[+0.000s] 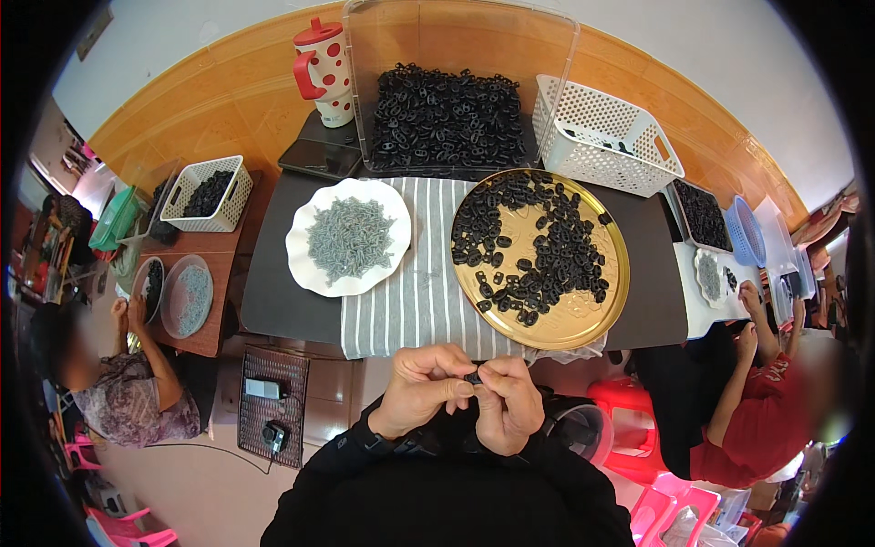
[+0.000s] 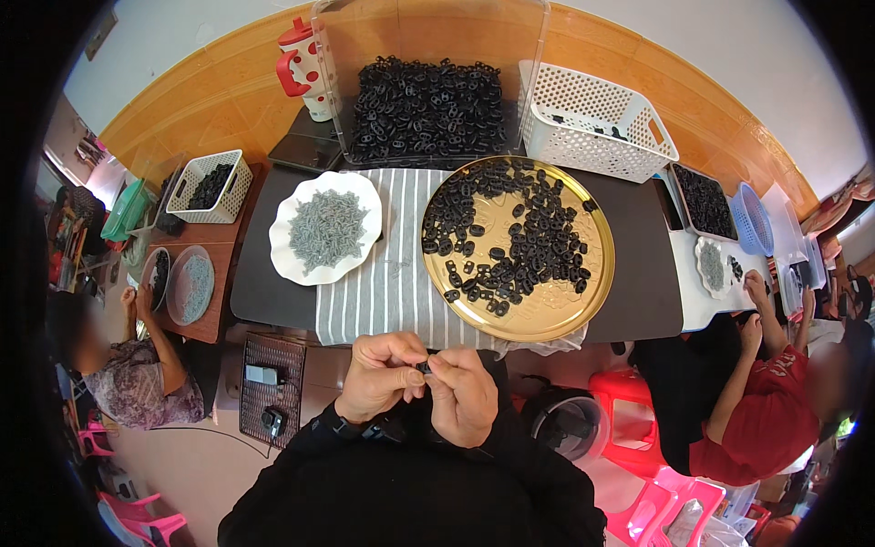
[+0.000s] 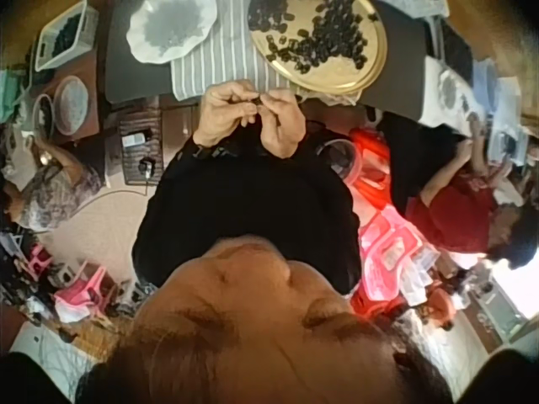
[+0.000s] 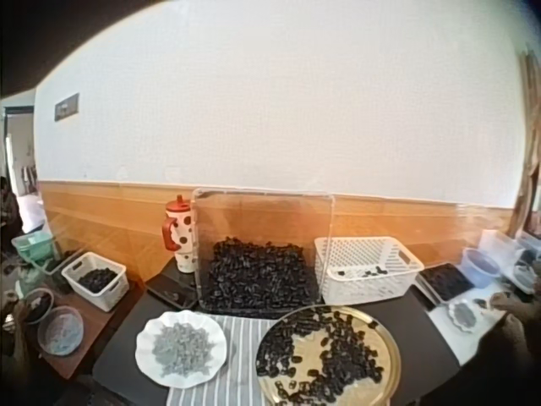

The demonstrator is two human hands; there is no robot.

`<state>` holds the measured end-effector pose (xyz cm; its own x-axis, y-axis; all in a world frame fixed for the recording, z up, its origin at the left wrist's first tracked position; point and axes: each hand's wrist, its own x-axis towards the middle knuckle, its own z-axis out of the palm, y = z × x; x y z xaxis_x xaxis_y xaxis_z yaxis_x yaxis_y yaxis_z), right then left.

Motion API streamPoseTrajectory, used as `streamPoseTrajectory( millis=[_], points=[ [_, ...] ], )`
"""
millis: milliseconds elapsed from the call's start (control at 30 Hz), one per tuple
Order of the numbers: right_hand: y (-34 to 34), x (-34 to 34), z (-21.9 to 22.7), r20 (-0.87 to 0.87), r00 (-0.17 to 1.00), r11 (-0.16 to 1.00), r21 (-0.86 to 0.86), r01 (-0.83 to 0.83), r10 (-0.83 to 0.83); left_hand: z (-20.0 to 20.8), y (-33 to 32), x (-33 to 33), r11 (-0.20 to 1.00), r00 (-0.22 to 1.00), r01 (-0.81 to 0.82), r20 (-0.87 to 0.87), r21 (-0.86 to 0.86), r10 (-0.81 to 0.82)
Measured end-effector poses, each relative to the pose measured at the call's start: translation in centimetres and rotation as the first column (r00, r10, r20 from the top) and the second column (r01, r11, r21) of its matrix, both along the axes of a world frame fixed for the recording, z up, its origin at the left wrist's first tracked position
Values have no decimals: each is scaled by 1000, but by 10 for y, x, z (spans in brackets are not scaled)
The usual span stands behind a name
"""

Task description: The person picks up a black plastic toggle and a metal spring by hand, inserts the spring into the toggle, and places the assembled piece onto the table. This process is repeated, occasionally moving items on the gold tray to reach more components.

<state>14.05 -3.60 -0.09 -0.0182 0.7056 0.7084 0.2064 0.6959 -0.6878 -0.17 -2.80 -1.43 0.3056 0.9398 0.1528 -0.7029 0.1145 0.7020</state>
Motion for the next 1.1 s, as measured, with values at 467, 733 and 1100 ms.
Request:
streamPoseTrajectory(
  millis=[467, 733, 1100],
  points=[
    [10, 8, 4, -114, 985, 954, -257, -155, 129, 8, 7, -6, 998, 993, -58, -101, 24, 60],
    [27, 38, 23, -57, 933, 739, -594, -319, 356, 13, 9, -15, 999, 981, -8, -196, -43, 0],
    [214, 107, 159, -330, 929, 872, -489, -13, -170, 1, 11, -25, 997, 974, -45, -224, -62, 30]
  ],
)
